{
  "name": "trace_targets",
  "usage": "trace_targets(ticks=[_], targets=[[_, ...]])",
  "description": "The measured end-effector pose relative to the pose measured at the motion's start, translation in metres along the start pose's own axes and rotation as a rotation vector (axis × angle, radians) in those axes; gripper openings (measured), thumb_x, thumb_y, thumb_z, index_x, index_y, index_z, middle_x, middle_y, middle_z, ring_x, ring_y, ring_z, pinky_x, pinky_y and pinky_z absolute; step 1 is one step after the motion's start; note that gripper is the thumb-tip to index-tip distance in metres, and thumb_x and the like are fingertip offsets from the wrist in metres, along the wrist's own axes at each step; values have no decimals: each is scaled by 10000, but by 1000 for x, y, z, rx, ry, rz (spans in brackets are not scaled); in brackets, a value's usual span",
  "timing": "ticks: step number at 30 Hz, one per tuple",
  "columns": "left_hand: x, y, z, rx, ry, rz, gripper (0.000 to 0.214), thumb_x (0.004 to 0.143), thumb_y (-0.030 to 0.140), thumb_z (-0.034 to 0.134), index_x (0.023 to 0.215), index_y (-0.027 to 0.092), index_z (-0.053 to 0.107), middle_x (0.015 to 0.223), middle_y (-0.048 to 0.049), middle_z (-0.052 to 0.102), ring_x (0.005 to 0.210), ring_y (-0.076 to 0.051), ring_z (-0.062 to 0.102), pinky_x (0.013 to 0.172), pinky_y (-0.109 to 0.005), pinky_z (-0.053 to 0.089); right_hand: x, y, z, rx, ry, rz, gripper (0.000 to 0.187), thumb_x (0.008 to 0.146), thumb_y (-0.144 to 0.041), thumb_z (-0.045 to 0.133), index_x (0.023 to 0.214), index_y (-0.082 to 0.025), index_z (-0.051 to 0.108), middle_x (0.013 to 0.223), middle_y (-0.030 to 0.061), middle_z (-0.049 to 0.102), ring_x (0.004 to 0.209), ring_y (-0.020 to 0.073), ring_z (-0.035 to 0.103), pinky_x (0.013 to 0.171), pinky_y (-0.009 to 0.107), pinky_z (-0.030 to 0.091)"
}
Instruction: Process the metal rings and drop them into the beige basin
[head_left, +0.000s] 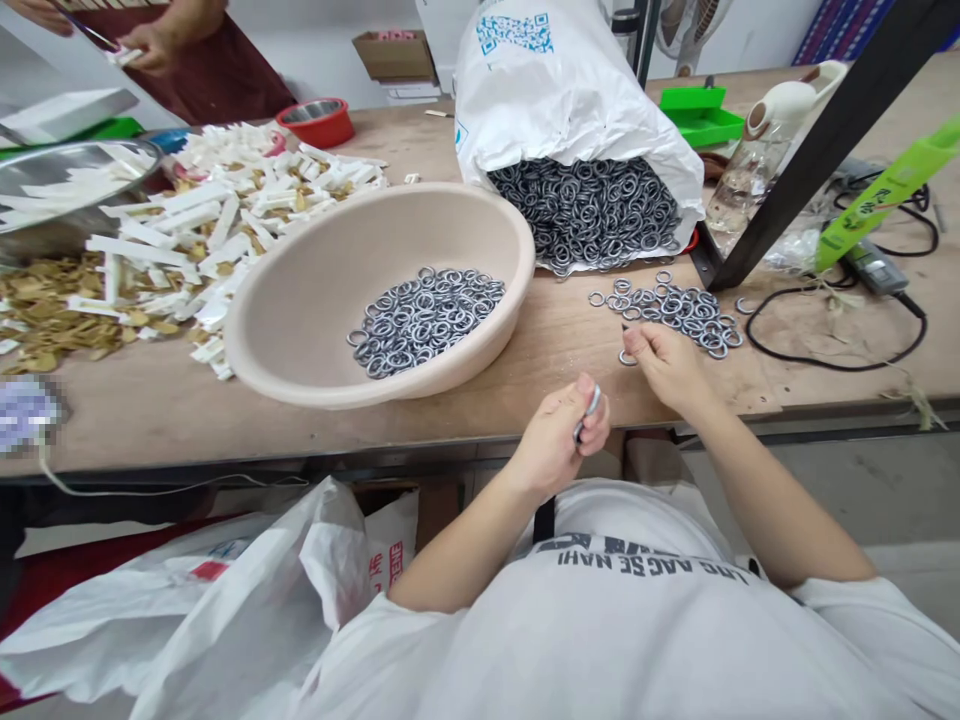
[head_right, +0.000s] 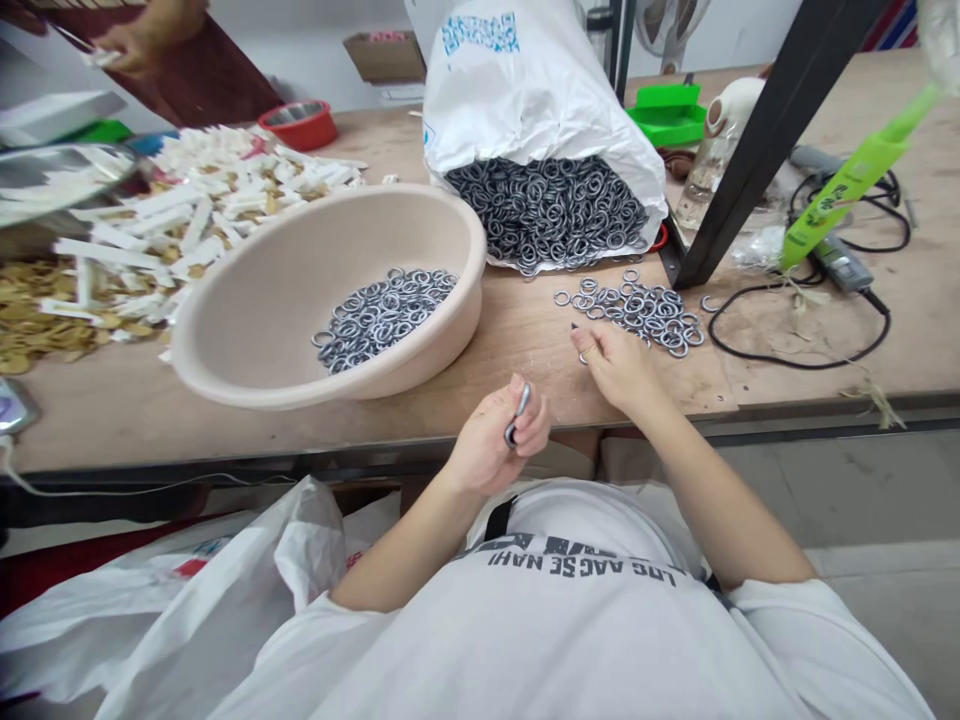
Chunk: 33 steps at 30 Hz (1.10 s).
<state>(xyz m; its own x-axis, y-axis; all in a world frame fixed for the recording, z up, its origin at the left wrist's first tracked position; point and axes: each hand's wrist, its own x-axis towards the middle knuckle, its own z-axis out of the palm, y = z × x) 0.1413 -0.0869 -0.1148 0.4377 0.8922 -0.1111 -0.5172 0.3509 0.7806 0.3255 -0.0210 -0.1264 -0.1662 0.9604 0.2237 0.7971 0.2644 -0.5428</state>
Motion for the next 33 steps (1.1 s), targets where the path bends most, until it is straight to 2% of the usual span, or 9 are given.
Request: trace_targets(ticks=[2, 5, 11, 17, 20, 23, 25, 30, 33], targets=[[2, 1, -6, 5, 89, 8, 511, 868, 564, 684, 637, 151, 491, 546, 40, 425, 447, -38, 329, 420, -166, 251, 10, 11, -3, -184, 22, 41, 464, 1002, -596, 415, 926, -211, 665, 957, 86, 700, 820, 227, 606, 658, 309, 341], [9, 1, -18, 36, 211, 7, 432, 829, 532, 740, 767, 119, 629, 641, -8, 574, 466, -29, 394, 424, -148, 265, 16, 15, -4, -414, -42, 67, 436, 908, -604, 600, 1058, -210, 709, 1087, 123, 699, 835, 254, 626, 648, 324, 343], [19, 4, -34, -17, 286, 5, 370, 778, 343, 780, 1073, 132, 708, 766, -25, 659, 482, -32, 451, 412, -141, 280, 12, 6, -3, -461, -99, 15, 347, 941, -496, 607, 1080, -199, 722, 1069, 127, 689, 845, 253, 639, 640, 339, 352], [23, 10, -38, -196, 341, -56, 313, 756, 405, 769, 898, 164, 629, 698, 36, 562, 510, -65, 504, 386, -157, 294, -4, 6, -4, -372, -149, -51, 269, 910, -437, 664, 1013, -195, 722, 1062, 108, 669, 868, 238, 627, 655, 326, 366], [24, 5, -32, -83, 396, 2, 368, 748, 461, 798, 843, 182, 577, 649, 61, 496, 469, -53, 438, 381, -159, 266, -6, 2, -1, -58, -97, -17, 211, 920, -381, 646, 883, -179, 694, 910, 68, 653, 786, 198, 584, 666, 309, 374], [24, -6, -21, 132, 404, 118, 404, 779, 534, 776, 881, 180, 610, 636, 63, 465, 457, -42, 365, 393, -162, 258, -11, -13, 6, 558, -83, 57, 307, 925, -486, 624, 841, -190, 640, 684, -19, 544, 612, 136, 475, 586, 276, 361], [23, -14, -13, 212, 363, 168, 431, 819, 592, 718, 887, 179, 618, 640, 54, 469, 472, -45, 350, 411, -167, 275, -20, -29, 12, 861, -55, 115, 349, 902, -544, 642, 846, -201, 617, 636, -45, 501, 549, 113, 420, 532, 262, 346], [21, -23, -3, 214, 341, 264, 458, 855, 615, 666, 772, 183, 541, 613, 51, 443, 503, -57, 354, 444, -167, 287, -40, -54, 29, 1053, 81, 111, 333, 837, -530, 729, 875, -232, 584, 796, -13, 626, 721, 143, 576, 680, 279, 495], [18, -22, -2, 187, 290, 205, 451, 864, 611, 654, 769, 185, 542, 570, 60, 407, 466, -59, 320, 422, -179, 265, -37, -50, 26, 1048, 43, 72, 354, 819, -523, 748, 976, -245, 596, 917, 1, 662, 801, 152, 609, 723, 282, 508]])
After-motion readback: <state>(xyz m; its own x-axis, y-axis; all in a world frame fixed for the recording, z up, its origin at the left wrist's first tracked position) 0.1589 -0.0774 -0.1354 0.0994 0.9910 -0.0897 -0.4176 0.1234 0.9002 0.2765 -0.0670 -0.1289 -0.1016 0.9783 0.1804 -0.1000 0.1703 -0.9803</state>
